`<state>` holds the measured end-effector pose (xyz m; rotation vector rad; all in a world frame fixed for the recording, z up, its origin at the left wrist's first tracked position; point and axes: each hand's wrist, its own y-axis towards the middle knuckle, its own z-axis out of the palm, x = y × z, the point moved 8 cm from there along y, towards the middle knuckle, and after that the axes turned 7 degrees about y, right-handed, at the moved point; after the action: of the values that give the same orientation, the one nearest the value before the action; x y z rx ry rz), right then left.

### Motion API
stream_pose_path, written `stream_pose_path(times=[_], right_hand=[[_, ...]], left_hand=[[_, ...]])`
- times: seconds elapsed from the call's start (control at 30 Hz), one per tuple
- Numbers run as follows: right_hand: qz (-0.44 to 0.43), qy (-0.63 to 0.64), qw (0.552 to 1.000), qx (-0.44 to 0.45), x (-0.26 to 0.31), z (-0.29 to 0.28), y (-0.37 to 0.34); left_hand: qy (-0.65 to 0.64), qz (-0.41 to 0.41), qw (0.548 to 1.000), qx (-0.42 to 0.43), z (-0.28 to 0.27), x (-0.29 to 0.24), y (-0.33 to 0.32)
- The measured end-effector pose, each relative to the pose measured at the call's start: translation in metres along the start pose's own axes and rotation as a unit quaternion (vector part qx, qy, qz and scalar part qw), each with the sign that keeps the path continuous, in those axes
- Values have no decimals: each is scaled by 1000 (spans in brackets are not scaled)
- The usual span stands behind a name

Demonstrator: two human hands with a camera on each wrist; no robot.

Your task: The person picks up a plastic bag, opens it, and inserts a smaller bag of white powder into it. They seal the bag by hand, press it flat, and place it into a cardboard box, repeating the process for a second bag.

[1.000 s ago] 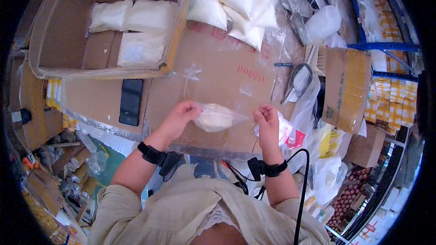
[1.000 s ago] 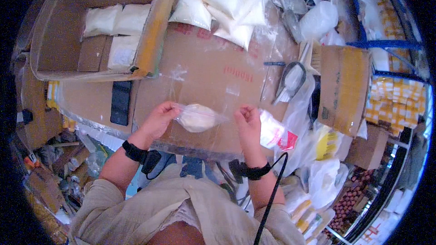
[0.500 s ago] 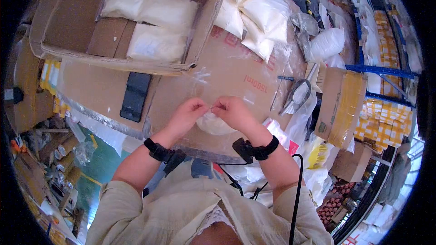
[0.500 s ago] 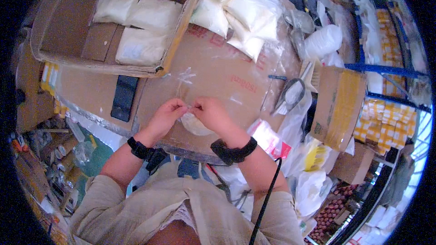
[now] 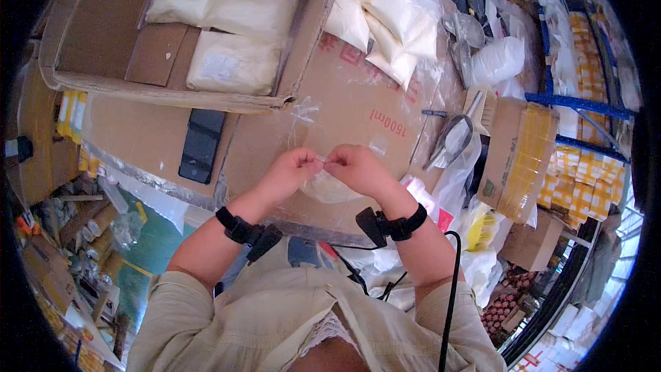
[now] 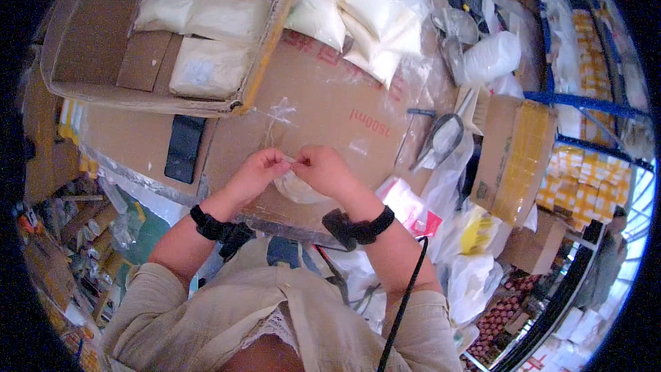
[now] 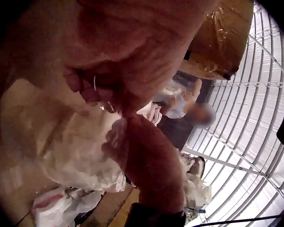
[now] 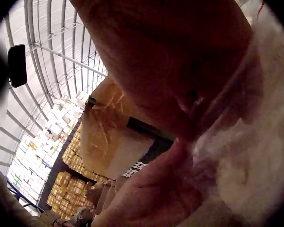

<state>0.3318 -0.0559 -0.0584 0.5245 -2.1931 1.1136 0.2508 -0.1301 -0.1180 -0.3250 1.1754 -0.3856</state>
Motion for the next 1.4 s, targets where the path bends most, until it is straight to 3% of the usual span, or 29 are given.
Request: stream_pose_path(times=[0.17, 0.57, 0.8, 1.1, 1.27, 1.4], right_hand=[[-2, 27, 1000, 5, -3, 1, 0], [5, 39, 999, -7, 2, -2, -3], [-12, 38, 999, -19, 1, -2, -3], [-45, -57, 996, -56, 16, -1, -1], [-52, -6, 997, -59, -3, -4, -9], [-69, 2, 995, -73, -42, -30, -36]], left_hand=[[51, 16, 999, 3, -1, -5, -1], [0, 14, 1000, 19, -1, -4, -3], [44, 19, 999, -20, -9, -14, -5], [135, 38, 989, -37, -9, -19, -3], [191, 78, 976, -72, -11, -16, -3], [126, 52, 987, -84, -17, 2, 4]])
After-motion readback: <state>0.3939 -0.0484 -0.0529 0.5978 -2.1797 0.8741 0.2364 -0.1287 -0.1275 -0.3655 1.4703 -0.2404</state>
